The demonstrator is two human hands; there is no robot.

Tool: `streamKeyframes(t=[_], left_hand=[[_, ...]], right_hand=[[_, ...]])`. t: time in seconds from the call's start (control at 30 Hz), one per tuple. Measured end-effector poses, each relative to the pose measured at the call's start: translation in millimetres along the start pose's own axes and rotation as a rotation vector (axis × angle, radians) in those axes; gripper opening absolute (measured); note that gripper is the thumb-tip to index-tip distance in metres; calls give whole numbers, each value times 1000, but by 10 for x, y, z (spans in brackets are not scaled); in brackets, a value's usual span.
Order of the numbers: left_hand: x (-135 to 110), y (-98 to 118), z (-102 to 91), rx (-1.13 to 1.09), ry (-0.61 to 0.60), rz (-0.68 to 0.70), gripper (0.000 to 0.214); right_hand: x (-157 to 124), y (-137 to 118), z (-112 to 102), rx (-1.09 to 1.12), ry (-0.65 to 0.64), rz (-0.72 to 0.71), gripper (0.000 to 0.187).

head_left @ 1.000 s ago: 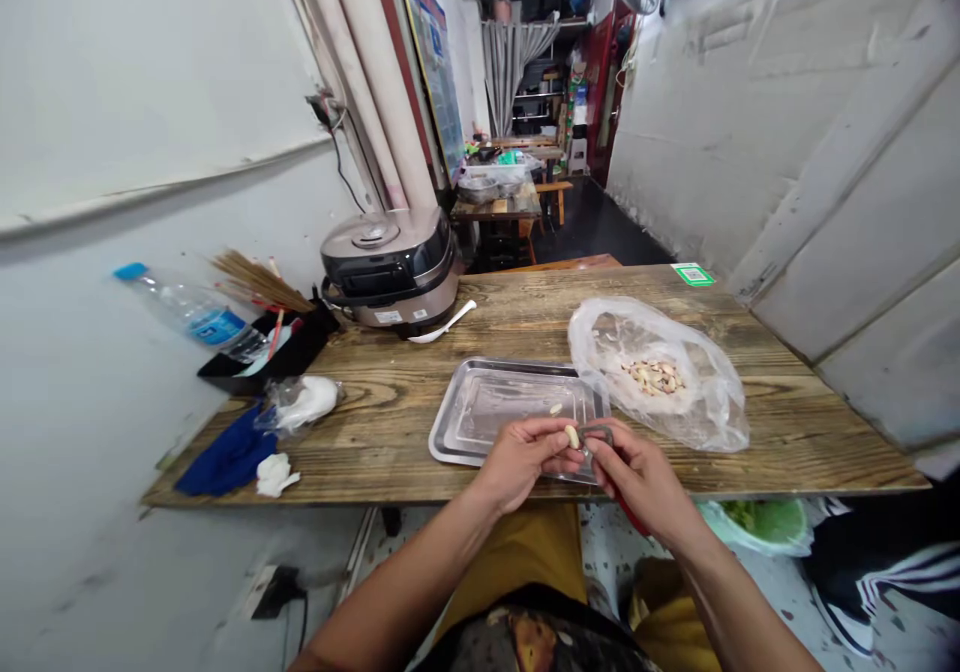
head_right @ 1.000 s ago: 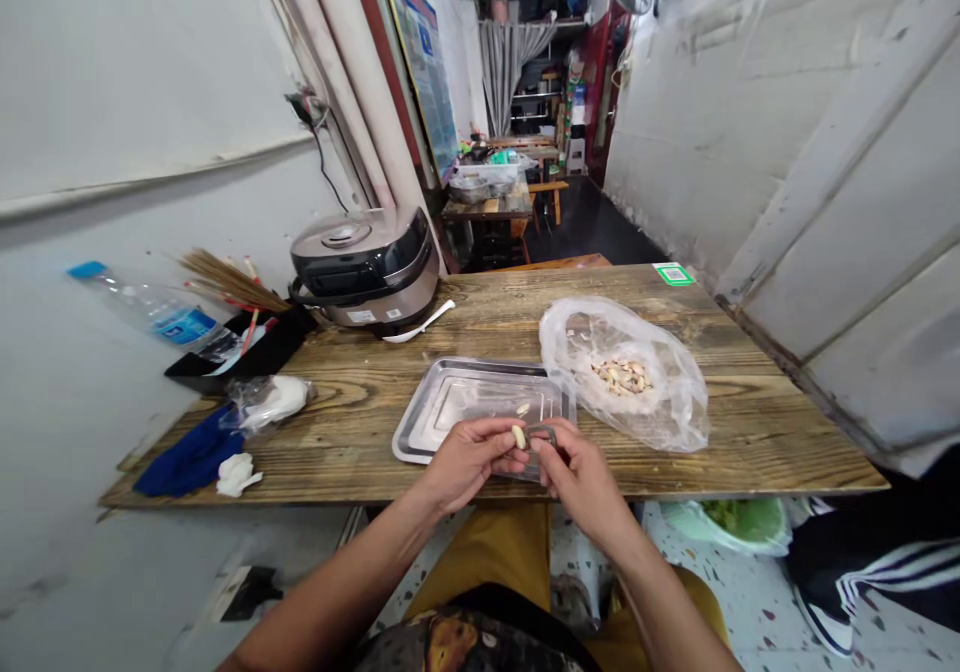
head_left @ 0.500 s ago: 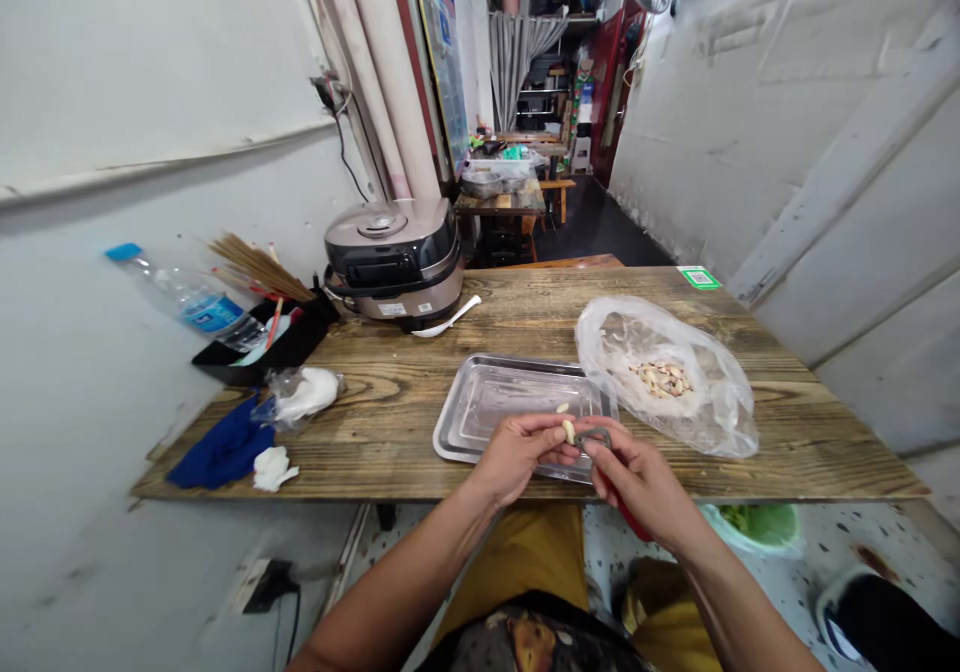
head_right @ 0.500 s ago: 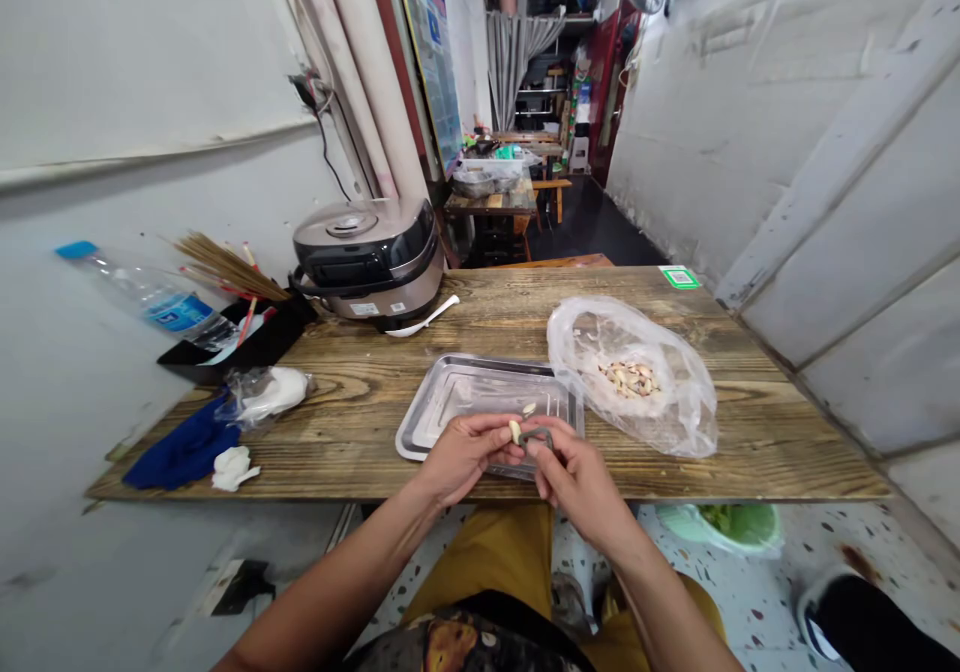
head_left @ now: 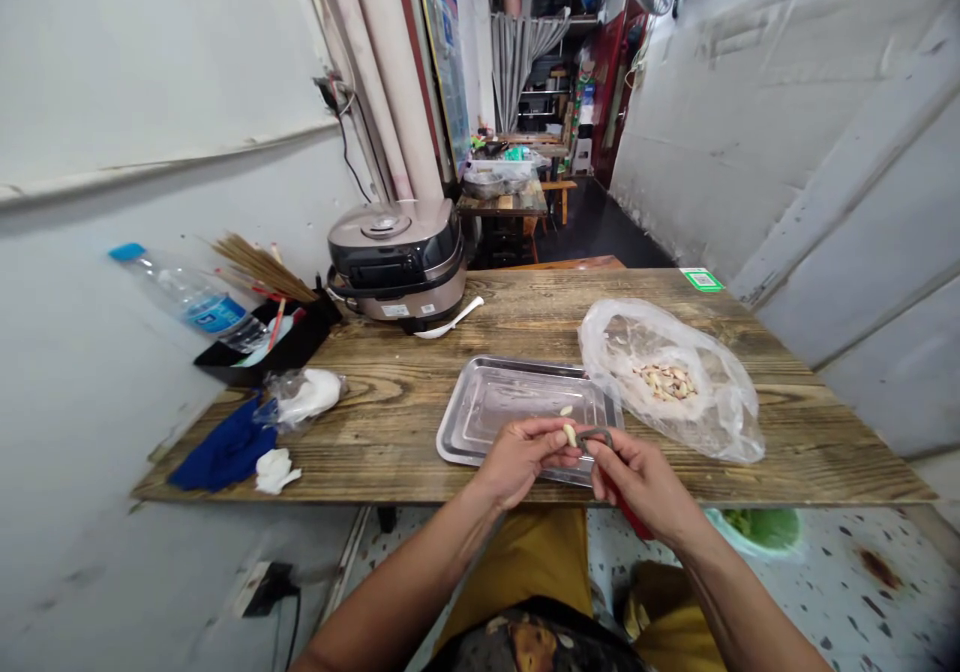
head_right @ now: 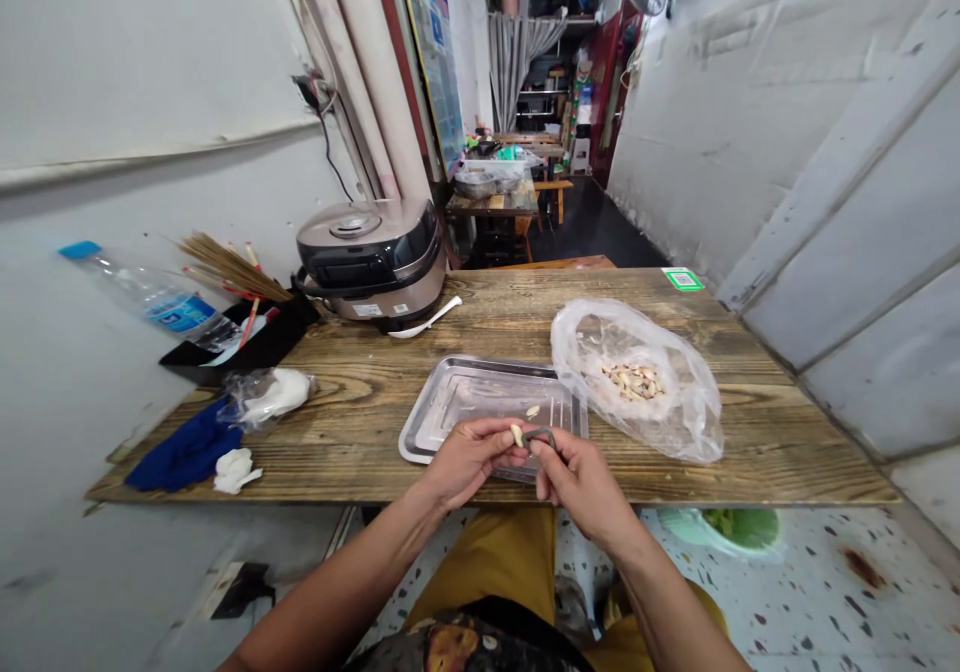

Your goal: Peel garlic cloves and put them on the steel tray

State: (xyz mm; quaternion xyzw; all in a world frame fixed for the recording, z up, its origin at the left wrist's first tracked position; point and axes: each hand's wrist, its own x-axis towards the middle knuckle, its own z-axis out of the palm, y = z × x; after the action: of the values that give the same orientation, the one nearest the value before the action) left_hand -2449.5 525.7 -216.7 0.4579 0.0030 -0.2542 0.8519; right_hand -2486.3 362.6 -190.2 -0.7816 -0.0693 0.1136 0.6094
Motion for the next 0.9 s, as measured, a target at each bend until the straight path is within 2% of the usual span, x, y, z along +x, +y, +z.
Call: streamKeyframes(t=[0.07,0.23,0.4,0.57,0.8,0.9], left_hand=[[-3,-3,-24,-4,2,18,32],[-26,0,-53,-28,19,-6,33],[-17,37,-28,-36,-19,43,31],[-32,34,-2,-48,-7,37,30],[-9,45,15,-109,7,34,32],[-10,46,11,-109,19,35,32]], right_hand=[[7,-2,24,13,-27,7,43],[25,-14,45,-50,41,-65,41],[15,-46,41,21,-43,-17,48],[2,-63,54,-65,58,-98,43],[16,-73,42,-17,-33,-52,50],[3,-83,55,-69,0,-85,49]])
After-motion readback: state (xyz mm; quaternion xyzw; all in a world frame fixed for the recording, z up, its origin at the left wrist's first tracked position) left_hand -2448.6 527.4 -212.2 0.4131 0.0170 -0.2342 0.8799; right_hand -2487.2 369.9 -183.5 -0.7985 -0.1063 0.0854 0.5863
